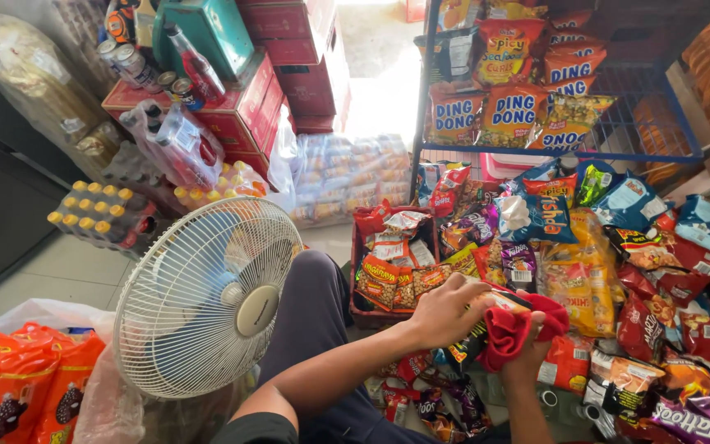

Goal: Cleaning and wiping down snack bags in a retail environment.

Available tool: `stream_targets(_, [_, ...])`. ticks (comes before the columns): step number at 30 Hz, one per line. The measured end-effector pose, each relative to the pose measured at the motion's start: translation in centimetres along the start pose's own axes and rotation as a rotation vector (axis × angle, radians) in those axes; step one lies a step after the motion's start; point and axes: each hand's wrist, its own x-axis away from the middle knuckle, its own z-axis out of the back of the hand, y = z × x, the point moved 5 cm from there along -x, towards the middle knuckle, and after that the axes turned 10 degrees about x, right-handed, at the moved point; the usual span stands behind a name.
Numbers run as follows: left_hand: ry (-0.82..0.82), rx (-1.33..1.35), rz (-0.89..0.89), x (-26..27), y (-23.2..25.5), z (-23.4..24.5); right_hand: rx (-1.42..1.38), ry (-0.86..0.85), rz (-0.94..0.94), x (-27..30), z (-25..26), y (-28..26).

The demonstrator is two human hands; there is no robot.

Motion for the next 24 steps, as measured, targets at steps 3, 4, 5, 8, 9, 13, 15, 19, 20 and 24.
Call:
stream_targets(3, [-0.001, 0.446, 0.088, -1.5, -8.7, -3.6, -0.304, -0.074, -0.216, -0.6, 0.0, 1.5])
stream_targets(4, [0.001, 0.445, 0.088, -1.7, -8.0, -3.3, -0.305, -0.076, -0.215, -0.8, 0.1, 1.8])
stream_targets(5, [-0.035, 0.754, 0.189, -1.8, -7.6, -3.4, -0.535, -0.124, -0.379, -0.7, -0.4, 2.6])
stream_targets(8, [-0.074, 1.129, 0.292, -2.2, -5.1, -3.5, -0.732, -0.175, -0.518, -0.8, -0.8, 3.6])
stream_targets(9, [-0.077, 1.194, 0.297, -2.3, -4.0, -3.6, -0.701, -0.175, -0.496, -0.9, -0.6, 3.8])
stream_targets(13, [-0.058, 0.875, 0.17, -1.8, -3.2, -3.1, -0.612, -0.178, -0.431, -0.9, 0.1, 4.8])
stream_targets(15, [-0.034, 0.418, 0.043, -1.8, -3.4, -2.8, -0.532, -0.159, -0.364, -0.7, 0.7, 5.3])
stream_targets(19, [-0.062, 0.159, 0.076, -2.7, -2.8, -0.7, -0.456, -0.134, -0.294, -0.2, 1.6, 6.2])
stream_targets(20, [-0.102, 0.206, 0.149, -2.7, -3.5, -0.9, -0.417, -0.122, -0.26, -0.2, 1.9, 6.1])
stream_targets(24, [-0.136, 0.273, 0.223, -1.7, -0.4, 0.2, -0.188, 0.018, -0.17, -0.2, 1.8, 4.3])
